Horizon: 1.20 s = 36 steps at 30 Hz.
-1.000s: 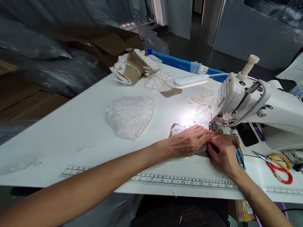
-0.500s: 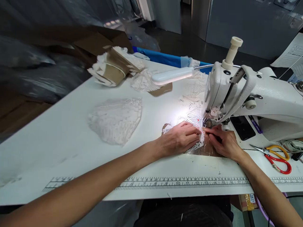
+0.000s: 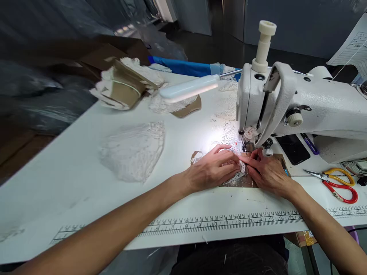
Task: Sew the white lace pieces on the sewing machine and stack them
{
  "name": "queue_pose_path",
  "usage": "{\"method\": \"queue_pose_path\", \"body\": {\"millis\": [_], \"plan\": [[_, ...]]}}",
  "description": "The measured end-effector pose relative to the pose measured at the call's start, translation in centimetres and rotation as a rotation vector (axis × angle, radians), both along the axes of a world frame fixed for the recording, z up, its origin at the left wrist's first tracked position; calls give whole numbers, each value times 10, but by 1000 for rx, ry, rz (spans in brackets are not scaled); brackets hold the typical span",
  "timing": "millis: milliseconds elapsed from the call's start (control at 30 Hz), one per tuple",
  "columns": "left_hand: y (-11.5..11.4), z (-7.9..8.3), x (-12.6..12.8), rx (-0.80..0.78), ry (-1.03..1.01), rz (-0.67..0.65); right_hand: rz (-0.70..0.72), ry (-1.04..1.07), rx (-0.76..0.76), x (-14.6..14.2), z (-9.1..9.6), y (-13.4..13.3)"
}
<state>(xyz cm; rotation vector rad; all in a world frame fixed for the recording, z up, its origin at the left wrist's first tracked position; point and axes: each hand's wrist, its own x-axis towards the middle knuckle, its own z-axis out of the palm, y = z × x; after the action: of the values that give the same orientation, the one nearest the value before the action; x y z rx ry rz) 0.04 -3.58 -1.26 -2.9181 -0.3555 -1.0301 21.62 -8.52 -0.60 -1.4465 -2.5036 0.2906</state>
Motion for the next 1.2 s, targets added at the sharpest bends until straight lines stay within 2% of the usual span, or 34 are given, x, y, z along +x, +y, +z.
{"method": "queue_pose_path", "body": {"millis": [267,467,567,667,900,1033,1200], "plan": [[4,-8,-1,-53,2,-49,-4,52,-31,1,-4,-3],[2,-4,0,-41,-5,-51,-57,314,-67,8,-3,-4],[2,-3,1,-42,-22,-53,-62,381,-51,10,-1,-6],[1,-4,1,-35,-31,-50,-31,340,-4,10,-1,-8],[0,-6,2,-47,-23,-38,161,195,100,13,-4,-10],[-1,-2,1,-34,-23,7,170,156,167,13,-8,-10],[-1,2,0,44,33,116,154,122,173,11,-9,-10]]}}
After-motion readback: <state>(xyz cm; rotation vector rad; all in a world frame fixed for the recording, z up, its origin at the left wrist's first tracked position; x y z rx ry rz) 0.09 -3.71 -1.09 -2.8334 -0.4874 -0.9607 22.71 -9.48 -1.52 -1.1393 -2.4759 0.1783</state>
